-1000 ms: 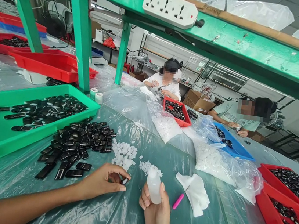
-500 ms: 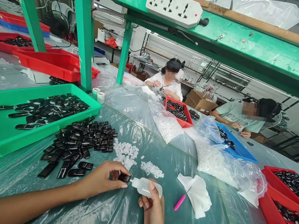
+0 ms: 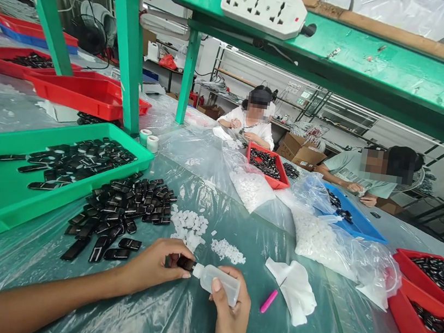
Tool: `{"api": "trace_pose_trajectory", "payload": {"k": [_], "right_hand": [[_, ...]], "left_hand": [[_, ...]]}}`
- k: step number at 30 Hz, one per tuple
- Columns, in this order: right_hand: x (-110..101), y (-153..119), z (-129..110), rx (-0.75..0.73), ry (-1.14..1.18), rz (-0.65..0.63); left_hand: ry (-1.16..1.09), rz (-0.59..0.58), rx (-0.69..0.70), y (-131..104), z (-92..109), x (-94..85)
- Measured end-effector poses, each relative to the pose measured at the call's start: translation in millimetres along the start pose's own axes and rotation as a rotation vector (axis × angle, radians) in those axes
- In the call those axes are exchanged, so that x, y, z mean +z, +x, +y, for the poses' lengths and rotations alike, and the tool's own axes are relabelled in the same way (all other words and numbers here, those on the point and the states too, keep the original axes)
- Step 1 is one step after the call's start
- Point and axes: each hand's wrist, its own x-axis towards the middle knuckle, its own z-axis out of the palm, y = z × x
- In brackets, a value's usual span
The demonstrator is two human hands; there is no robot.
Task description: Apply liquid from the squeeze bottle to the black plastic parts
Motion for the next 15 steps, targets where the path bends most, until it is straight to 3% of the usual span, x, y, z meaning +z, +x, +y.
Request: {"api": "trace_pose_trajectory", "payload": {"k": [15], "right_hand": [[5.8, -7.0, -7.6, -0.071, -0.085, 0.078]], "left_hand": [[0.011, -0.006, 0.009, -0.4, 2.1, -1.7]]}}
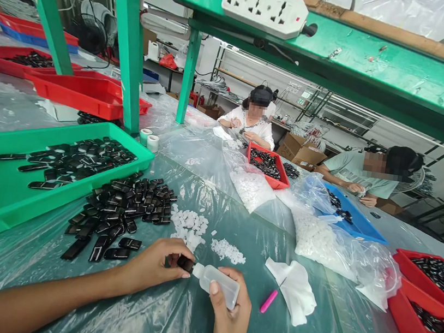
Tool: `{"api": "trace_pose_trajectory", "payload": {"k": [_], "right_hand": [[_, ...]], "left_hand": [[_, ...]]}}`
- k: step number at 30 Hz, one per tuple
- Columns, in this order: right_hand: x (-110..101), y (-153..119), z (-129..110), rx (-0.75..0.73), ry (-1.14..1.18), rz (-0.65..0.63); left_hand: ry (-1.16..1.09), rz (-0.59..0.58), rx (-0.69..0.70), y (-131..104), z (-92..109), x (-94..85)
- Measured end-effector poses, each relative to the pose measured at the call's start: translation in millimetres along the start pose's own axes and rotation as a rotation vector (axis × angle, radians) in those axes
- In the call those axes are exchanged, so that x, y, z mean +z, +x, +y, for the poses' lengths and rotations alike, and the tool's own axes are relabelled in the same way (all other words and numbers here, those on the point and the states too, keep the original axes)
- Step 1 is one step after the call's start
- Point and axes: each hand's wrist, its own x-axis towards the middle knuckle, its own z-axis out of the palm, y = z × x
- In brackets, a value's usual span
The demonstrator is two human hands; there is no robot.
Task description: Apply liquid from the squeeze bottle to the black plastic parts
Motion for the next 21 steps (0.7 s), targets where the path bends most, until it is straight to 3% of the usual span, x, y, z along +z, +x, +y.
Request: {"api": "trace_pose_trajectory", "payload": {"k": [9, 21], "right_hand": [[-1.6, -3.6, -3.0, -0.069, -0.097, -0.033], [-1.3, -4.1, -4.9, -0.155, -0.117, 0.027]], "left_hand": [[-0.002, -0.015, 0.003, -0.3, -0.5, 1.4], [-0.036, -0.066, -0.027, -1.4, -1.9, 1.9]]}}
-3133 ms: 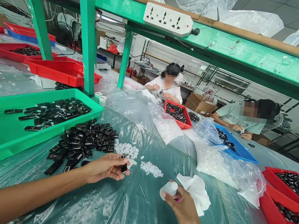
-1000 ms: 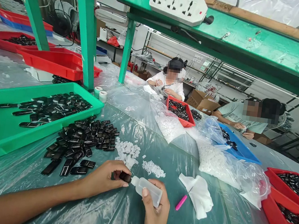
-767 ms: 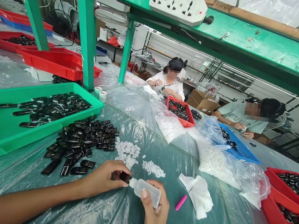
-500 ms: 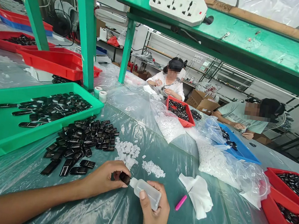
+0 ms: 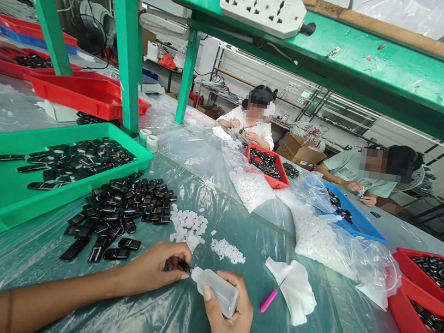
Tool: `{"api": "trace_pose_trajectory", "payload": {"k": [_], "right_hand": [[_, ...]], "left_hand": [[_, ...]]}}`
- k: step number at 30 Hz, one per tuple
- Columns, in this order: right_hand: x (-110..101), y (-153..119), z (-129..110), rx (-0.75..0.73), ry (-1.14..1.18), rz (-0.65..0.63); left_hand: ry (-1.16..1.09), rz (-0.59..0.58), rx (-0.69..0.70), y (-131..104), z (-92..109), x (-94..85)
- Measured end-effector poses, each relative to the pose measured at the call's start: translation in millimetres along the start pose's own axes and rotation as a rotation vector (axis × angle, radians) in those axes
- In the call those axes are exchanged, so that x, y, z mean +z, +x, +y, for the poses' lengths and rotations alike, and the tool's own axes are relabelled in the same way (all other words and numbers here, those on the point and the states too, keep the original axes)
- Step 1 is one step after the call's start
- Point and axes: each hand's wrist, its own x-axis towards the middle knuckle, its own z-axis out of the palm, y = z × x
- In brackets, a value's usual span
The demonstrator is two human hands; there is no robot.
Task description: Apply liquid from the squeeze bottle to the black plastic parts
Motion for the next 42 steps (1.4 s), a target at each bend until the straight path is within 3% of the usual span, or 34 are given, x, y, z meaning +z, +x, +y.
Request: {"api": "trace_pose_trajectory", "payload": {"k": [8, 18, 26, 33, 42], "right_hand": [[-2.0, 2.0, -1.1, 0.056, 0.005, 0.004], [-1.9, 5.3, -3.3, 0.168, 0.081, -0.048], [-0.7, 1.8, -3.4, 0.112, 0.037, 0.011], [-2.1, 2.4, -0.2, 0.073, 0.06, -0.048], [-3.3, -1.0, -5.4, 0.057, 0.004, 0.016]], "left_hand": [[0.042, -0.101, 0.12, -1.4, 4.2, -3.2], [0.089, 0.007, 0.102, -1.5, 1.2, -1.4], [0.113, 0.013, 0.096, -2.2, 5.1, -3.7], [0.096, 0.018, 0.102, -1.8, 4.2, -1.9], [-0.022, 0.012, 0.045, -0.6, 2.1, 2.2]]}}
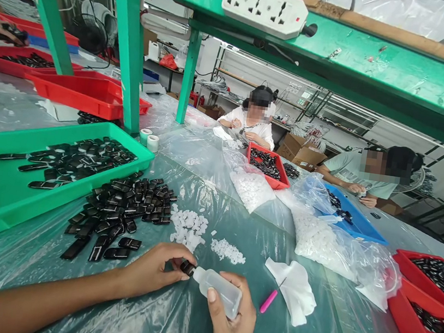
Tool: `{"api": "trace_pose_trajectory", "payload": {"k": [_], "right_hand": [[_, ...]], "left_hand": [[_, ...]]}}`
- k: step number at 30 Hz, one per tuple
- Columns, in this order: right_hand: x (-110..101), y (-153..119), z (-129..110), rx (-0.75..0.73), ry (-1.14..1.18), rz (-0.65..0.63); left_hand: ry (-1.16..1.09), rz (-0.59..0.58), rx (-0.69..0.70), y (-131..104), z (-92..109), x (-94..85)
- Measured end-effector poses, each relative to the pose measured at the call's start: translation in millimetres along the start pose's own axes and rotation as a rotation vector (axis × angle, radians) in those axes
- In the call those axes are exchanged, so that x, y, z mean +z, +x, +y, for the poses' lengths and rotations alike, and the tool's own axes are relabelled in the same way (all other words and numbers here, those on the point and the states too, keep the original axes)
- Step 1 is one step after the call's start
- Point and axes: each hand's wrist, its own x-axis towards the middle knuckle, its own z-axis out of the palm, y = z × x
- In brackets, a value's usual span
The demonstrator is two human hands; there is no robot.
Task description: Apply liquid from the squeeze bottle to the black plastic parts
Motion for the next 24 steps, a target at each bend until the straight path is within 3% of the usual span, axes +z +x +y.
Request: {"api": "trace_pose_trajectory", "payload": {"k": [6, 17, 24], "right_hand": [[-0.3, -0.4, -0.3, -0.027, -0.06, -0.071], [-3.0, -2.9, 5.9, -0.167, -0.146, -0.036], [-0.7, -0.2, 2.6, -0.008, -0.003, -0.077]], "left_hand": [[0.01, -0.011, 0.008, -0.3, -1.1, 0.4], [0.054, -0.029, 0.025, -0.6, 3.0, -1.4], [-0.127, -0.038, -0.05, 0.6, -3.0, 3.2]]}}
